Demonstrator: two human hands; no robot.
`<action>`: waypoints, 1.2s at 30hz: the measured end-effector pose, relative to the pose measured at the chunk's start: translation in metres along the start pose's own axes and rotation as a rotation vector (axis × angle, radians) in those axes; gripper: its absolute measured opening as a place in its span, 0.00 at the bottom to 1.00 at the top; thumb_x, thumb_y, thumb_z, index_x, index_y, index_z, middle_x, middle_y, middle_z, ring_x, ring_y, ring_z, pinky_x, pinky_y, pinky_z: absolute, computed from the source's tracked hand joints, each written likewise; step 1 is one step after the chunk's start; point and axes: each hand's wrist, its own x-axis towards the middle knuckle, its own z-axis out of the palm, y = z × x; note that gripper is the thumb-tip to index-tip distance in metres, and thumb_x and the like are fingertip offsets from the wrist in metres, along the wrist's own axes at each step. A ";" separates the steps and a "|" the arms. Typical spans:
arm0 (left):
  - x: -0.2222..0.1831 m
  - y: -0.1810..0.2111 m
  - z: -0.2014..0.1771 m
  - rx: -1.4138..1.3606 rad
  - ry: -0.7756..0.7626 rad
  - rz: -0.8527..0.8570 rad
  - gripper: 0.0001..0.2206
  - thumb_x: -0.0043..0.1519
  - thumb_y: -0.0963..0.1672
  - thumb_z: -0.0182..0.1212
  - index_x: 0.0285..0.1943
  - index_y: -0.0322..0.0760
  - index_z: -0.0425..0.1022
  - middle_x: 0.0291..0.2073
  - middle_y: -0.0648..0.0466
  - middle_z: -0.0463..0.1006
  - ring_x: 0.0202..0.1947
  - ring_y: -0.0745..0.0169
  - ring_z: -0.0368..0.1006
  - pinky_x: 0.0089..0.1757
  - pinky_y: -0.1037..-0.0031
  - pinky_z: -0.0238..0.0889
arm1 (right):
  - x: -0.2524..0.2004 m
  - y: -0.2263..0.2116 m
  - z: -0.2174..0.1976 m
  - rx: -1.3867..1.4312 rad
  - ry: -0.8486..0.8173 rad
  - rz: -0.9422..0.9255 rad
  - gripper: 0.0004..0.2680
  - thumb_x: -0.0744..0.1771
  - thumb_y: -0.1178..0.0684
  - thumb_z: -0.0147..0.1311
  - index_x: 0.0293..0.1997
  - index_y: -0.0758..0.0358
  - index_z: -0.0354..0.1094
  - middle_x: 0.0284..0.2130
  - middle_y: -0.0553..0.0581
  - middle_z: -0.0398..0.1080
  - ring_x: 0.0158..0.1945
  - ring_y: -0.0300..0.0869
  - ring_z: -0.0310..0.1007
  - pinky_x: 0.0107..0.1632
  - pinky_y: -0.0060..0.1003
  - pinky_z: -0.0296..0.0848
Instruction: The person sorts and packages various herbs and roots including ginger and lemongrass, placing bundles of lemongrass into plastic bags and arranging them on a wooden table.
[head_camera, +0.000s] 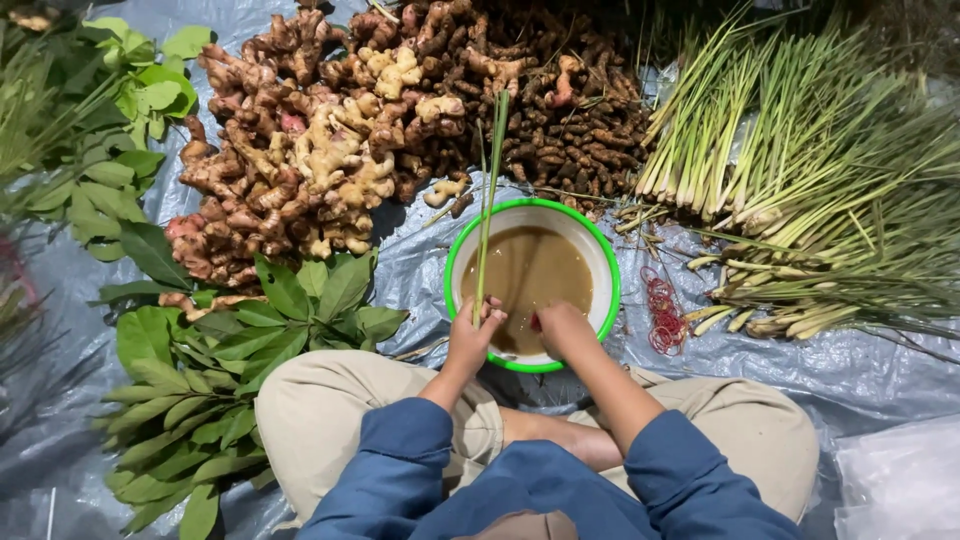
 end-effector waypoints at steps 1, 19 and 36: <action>-0.001 0.002 -0.001 0.001 0.000 0.000 0.11 0.63 0.39 0.63 0.34 0.38 0.62 0.45 0.45 0.80 0.40 0.57 0.82 0.45 0.69 0.75 | -0.001 -0.002 -0.009 0.001 0.001 0.000 0.10 0.62 0.51 0.63 0.44 0.59 0.77 0.42 0.63 0.76 0.50 0.56 0.78 0.54 0.45 0.77; -0.002 0.007 0.001 0.060 -0.015 0.015 0.09 0.64 0.41 0.62 0.36 0.38 0.65 0.45 0.47 0.81 0.40 0.60 0.82 0.47 0.69 0.73 | 0.004 0.009 -0.017 2.075 0.144 0.053 0.20 0.64 0.69 0.52 0.61 0.53 0.56 0.64 0.72 0.63 0.33 0.41 0.77 0.41 0.43 0.84; -0.001 0.000 -0.001 -0.021 -0.050 0.041 0.12 0.65 0.41 0.60 0.33 0.41 0.59 0.45 0.46 0.79 0.40 0.60 0.80 0.44 0.71 0.74 | 0.006 0.005 -0.017 1.953 0.327 0.178 0.09 0.70 0.53 0.57 0.53 0.66 0.69 0.19 0.53 0.58 0.13 0.30 0.46 0.14 0.27 0.51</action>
